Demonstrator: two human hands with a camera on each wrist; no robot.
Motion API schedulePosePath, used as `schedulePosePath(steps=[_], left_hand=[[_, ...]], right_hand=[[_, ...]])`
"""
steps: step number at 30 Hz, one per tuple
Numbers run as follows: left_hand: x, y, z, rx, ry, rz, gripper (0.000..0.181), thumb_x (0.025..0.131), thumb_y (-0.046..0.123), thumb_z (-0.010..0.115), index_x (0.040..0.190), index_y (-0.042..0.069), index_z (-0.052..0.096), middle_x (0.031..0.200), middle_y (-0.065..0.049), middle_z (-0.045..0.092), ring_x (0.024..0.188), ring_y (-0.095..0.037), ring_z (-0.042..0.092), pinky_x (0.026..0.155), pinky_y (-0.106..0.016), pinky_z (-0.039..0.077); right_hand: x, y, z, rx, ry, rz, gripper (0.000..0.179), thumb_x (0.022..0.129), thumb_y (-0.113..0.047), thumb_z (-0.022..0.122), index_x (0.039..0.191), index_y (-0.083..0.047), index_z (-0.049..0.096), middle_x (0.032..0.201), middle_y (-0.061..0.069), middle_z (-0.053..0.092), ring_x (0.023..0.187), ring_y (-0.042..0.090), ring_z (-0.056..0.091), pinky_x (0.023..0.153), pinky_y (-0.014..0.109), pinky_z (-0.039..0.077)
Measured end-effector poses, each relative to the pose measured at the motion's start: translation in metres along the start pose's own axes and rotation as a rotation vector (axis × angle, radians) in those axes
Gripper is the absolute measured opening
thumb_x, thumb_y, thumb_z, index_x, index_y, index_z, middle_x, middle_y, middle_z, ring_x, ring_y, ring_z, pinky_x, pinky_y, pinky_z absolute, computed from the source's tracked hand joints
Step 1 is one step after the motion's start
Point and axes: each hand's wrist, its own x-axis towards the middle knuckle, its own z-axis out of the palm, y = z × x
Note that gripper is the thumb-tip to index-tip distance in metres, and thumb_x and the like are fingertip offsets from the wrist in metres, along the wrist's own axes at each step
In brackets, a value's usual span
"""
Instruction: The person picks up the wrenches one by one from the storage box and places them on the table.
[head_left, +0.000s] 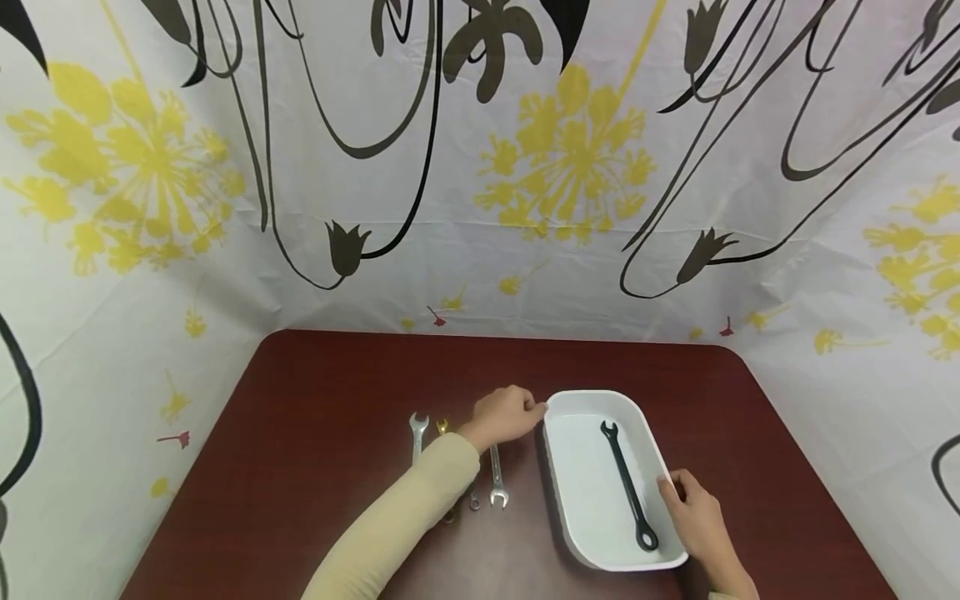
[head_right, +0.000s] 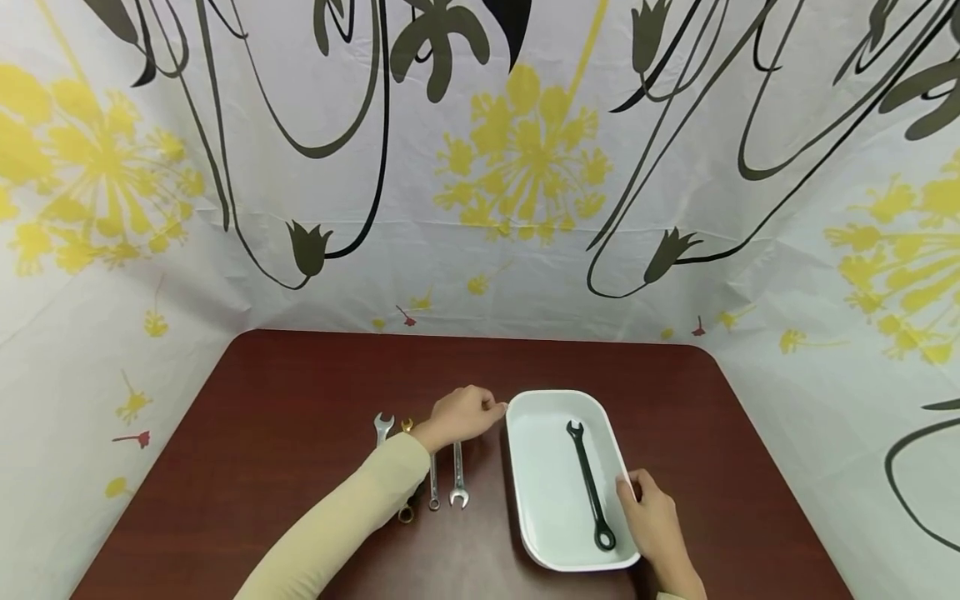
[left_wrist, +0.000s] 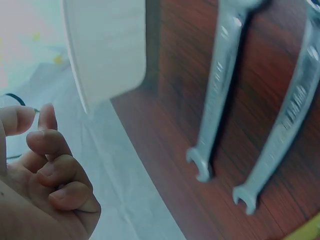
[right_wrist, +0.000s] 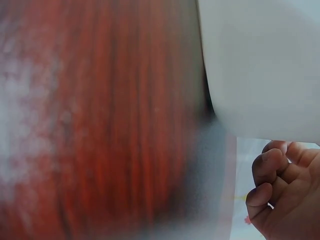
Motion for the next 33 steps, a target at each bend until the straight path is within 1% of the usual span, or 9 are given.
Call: schedulePosePath(steps=[3,7,11,16,21,28,33], left_hand=[[-0.002,0.008,0.000,-0.023,-0.004,0.031,0.041,0.096,0.045,0.051,0.061,0.023,0.049,0.050,0.010,0.040,0.047,-0.007,0.038,0.047,-0.026,0.029],[-0.005,0.022,0.003,-0.015,-0.009,0.067,0.035,0.096,0.046,0.050,0.070,0.024,0.058,0.051,0.010,0.045,0.048,-0.007,0.041,0.047,-0.027,0.032],[-0.005,0.037,0.006,0.010,-0.025,0.101,0.034,0.096,0.047,0.049,0.073,0.024,0.060,0.048,0.010,0.041,0.046,-0.007,0.038,0.047,-0.026,0.032],[-0.001,0.054,0.007,0.041,-0.035,0.124,0.035,0.096,0.048,0.048,0.071,0.026,0.059,0.046,0.010,0.039,0.046,-0.007,0.036,0.048,-0.026,0.032],[0.005,0.064,0.011,0.048,-0.050,0.124,0.037,0.096,0.049,0.049,0.068,0.026,0.057,0.048,0.010,0.039,0.046,-0.007,0.035,0.047,-0.026,0.031],[0.013,0.079,0.020,0.016,-0.075,0.129,0.047,0.096,0.048,0.050,0.056,0.023,0.044,0.046,0.010,0.032,0.044,-0.006,0.028,0.046,-0.024,0.023],[0.017,0.092,0.026,0.023,-0.098,0.134,0.053,0.097,0.046,0.049,0.052,0.022,0.035,0.044,0.010,0.027,0.042,-0.005,0.021,0.043,-0.022,0.018]], right_hand=[[0.001,-0.001,0.000,-0.005,0.002,-0.007,0.040,0.101,-0.037,0.040,0.110,-0.001,0.055,0.080,0.008,0.058,0.071,0.016,0.050,0.060,0.028,0.038],[0.004,-0.002,0.000,-0.007,-0.006,-0.007,0.042,0.101,-0.039,0.039,0.111,-0.001,0.055,0.083,0.010,0.060,0.072,0.017,0.051,0.061,0.028,0.039],[0.003,-0.003,-0.002,-0.007,-0.014,0.000,0.042,0.102,-0.039,0.039,0.111,-0.001,0.054,0.083,0.009,0.060,0.073,0.017,0.051,0.061,0.029,0.039],[0.001,-0.001,-0.002,-0.008,-0.004,0.001,0.041,0.101,-0.038,0.040,0.111,-0.001,0.055,0.082,0.008,0.059,0.073,0.017,0.050,0.061,0.028,0.039],[0.001,0.001,-0.001,-0.001,-0.002,-0.001,0.043,0.101,-0.040,0.039,0.110,-0.001,0.055,0.084,0.009,0.060,0.073,0.017,0.051,0.062,0.028,0.039],[0.000,0.002,-0.001,-0.001,0.015,0.002,0.041,0.101,-0.038,0.040,0.110,-0.002,0.056,0.087,0.010,0.062,0.074,0.017,0.052,0.062,0.028,0.040],[0.001,0.001,0.000,0.011,0.014,-0.007,0.041,0.101,-0.039,0.040,0.109,-0.002,0.057,0.089,0.011,0.063,0.074,0.017,0.053,0.062,0.028,0.040]])
